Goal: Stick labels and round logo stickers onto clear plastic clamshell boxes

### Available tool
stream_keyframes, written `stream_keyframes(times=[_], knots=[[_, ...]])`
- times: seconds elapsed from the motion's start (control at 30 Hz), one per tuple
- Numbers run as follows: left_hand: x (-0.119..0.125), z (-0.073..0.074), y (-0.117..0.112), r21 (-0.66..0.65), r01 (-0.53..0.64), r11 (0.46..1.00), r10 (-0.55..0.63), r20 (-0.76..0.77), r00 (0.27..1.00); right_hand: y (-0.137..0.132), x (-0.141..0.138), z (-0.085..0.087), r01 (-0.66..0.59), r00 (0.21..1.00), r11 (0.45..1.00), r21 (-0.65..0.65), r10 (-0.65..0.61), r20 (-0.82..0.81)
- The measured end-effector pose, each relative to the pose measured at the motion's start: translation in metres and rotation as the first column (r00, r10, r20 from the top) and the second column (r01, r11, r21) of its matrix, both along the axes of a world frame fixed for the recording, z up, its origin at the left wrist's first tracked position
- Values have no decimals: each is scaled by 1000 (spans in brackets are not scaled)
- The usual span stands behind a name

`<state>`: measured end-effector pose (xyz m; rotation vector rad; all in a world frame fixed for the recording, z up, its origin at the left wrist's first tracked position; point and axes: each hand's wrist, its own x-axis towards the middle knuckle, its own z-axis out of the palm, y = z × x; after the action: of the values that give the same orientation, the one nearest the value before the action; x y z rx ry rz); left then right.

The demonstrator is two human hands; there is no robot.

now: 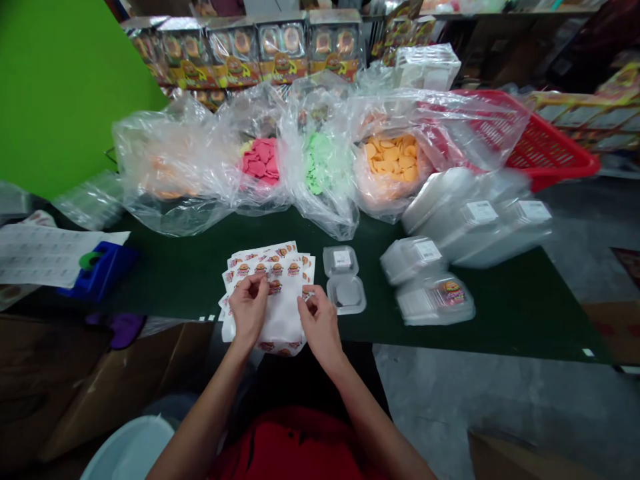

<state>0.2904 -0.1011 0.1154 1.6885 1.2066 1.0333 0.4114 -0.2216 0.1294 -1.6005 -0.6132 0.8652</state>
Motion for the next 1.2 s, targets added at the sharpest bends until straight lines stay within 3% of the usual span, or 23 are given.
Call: stream_keyframes(times=[0.1, 0.2, 0.27, 0.33, 0.47, 0.67, 0.77, 0.87, 1.03, 1.2], knots=[[-2, 12, -27, 262, 195, 945, -165, -134, 977, -2, -2, 7, -13, 989, 998, 60, 22, -146], [-4, 20, -47, 354, 397, 847, -328, -241, 913, 1, -2, 7, 33, 937, 995, 93, 2, -348], [-5, 26, -52, 330, 449, 831, -382, -249, 890, 1, 0, 6, 95, 914, 991, 96, -49, -403], [-6, 35, -50, 271, 436, 858, -388, -214, 896, -3, 4, 7, 109, 910, 990, 93, -62, -411], [-1, 59, -35, 168, 434, 885, -402, -191, 895, -17, 12, 12, -16, 954, 992, 125, 52, -295], [16, 81, -21, 79, 651, 755, -615, -259, 744, -33, 17, 12, -112, 987, 977, 181, 131, -97], [23, 84, -25, 53, 675, 736, -645, -246, 723, -38, 20, 12, -105, 987, 978, 181, 125, -101], [32, 88, -31, 98, 628, 772, -603, -197, 773, -47, 27, 16, -13, 987, 986, 167, 40, -155], [54, 97, -35, 103, 522, 847, -508, -139, 850, -73, 59, 17, 274, 956, 951, 146, -253, -148], [92, 86, -35, -66, 606, 793, -609, -129, 783, -97, 88, 6, 428, 900, 895, 128, -408, -153]])
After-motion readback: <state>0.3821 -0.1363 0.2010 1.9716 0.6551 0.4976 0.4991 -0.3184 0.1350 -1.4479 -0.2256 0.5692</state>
